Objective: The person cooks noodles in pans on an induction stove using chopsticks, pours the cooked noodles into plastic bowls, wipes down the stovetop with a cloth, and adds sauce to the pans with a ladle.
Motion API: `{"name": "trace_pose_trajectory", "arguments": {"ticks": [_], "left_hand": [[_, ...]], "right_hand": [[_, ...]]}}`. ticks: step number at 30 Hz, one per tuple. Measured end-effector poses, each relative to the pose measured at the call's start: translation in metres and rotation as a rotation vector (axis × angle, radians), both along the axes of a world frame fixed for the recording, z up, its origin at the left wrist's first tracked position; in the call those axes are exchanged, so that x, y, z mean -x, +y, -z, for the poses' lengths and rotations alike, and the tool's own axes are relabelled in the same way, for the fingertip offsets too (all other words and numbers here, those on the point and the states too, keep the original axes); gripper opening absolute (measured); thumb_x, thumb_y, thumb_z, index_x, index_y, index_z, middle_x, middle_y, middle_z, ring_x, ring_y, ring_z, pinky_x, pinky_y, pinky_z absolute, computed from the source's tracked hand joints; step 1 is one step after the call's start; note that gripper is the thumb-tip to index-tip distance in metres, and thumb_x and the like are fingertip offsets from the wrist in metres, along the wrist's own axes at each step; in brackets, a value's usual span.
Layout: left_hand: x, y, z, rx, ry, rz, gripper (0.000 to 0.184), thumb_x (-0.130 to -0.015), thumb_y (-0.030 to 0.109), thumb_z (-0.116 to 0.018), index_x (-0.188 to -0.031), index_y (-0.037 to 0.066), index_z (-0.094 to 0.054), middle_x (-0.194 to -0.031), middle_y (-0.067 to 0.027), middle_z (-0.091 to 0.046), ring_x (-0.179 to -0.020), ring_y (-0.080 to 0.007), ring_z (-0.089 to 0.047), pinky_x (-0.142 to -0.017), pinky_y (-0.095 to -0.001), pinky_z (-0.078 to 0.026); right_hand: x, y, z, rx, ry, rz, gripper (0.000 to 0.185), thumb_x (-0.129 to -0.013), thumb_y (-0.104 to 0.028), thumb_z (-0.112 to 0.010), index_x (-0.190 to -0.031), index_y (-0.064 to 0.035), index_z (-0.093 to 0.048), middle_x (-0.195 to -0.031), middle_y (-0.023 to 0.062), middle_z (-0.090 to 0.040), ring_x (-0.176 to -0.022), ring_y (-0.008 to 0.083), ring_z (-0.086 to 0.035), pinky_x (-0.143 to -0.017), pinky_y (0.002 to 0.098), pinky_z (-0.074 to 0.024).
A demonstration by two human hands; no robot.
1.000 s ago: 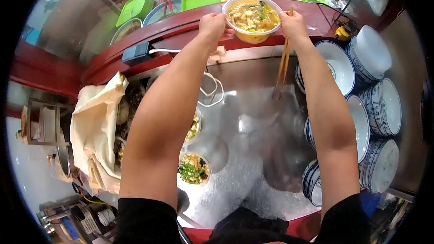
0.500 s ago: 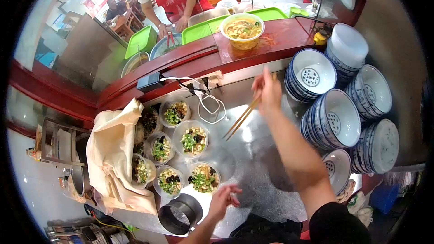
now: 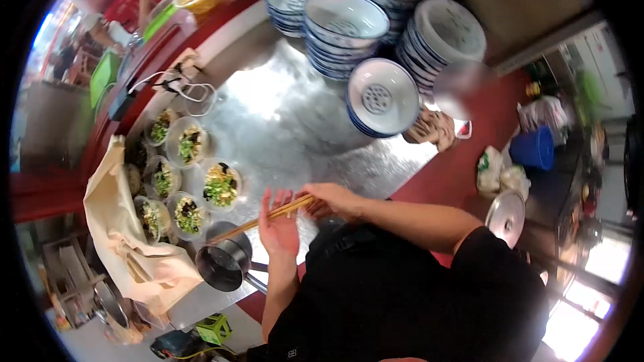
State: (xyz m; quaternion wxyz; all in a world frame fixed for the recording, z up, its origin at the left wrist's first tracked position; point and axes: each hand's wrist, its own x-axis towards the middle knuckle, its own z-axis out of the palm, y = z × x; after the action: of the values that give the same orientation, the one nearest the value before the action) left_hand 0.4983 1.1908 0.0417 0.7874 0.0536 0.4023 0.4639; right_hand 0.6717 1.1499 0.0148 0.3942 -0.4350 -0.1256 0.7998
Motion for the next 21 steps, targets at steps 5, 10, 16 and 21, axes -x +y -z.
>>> {"name": "trace_pose_trajectory", "arguments": {"ticks": [5, 10, 16, 21], "left_hand": [[0.047, -0.021, 0.005, -0.127, 0.405, 0.010, 0.039, -0.103, 0.032, -0.038, -0.129, 0.007, -0.050, -0.059, -0.0005, -0.046, -0.061, -0.0151, -0.051, -0.087, -0.0478, -0.048], [0.096, -0.050, 0.016, -0.176, 0.762, -0.058, 0.030, -0.104, 0.027, -0.037, -0.114, 0.003, -0.054, -0.053, 0.0021, -0.037, -0.045, -0.0081, -0.038, -0.049, -0.0286, -0.049], [0.170, -0.106, 0.028, -0.159, 1.560, -0.014, 0.029, -0.102, 0.020, -0.043, -0.098, 0.000, -0.063, -0.073, -0.0022, -0.054, -0.063, -0.0100, -0.047, -0.061, -0.0293, -0.044], [0.234, -0.176, 0.046, 0.204, 1.656, -0.177, 0.031, -0.098, 0.023, -0.053, -0.106, -0.005, -0.064, -0.090, -0.0103, -0.064, -0.082, -0.0189, -0.057, -0.077, -0.0349, -0.047]], "right_hand": [[-0.132, -0.106, 0.015, -0.087, -1.145, 0.068, 0.045, -0.094, -0.037, -0.056, -0.119, -0.0007, -0.061, -0.114, 0.0185, -0.066, -0.105, 0.0280, -0.064, -0.092, 0.0379, -0.0484], [-0.263, -0.124, 0.063, -0.307, -2.090, 0.280, 0.075, -0.077, -0.014, -0.075, -0.139, 0.0016, -0.036, -0.139, 0.0255, -0.039, -0.131, 0.0412, -0.038, -0.109, 0.0426, -0.0355], [-0.280, -0.106, 0.137, -0.061, -2.074, 0.068, 0.073, -0.075, -0.031, -0.077, -0.140, -0.0170, -0.047, -0.141, 0.0283, -0.040, -0.135, 0.0475, -0.032, -0.111, 0.0550, -0.0283], [-0.193, -0.142, 0.138, -0.490, -1.941, -0.081, 0.084, -0.066, -0.014, -0.078, -0.139, -0.0009, -0.039, -0.144, 0.0248, -0.034, -0.137, 0.0459, -0.029, -0.111, 0.0535, -0.0282]]}}
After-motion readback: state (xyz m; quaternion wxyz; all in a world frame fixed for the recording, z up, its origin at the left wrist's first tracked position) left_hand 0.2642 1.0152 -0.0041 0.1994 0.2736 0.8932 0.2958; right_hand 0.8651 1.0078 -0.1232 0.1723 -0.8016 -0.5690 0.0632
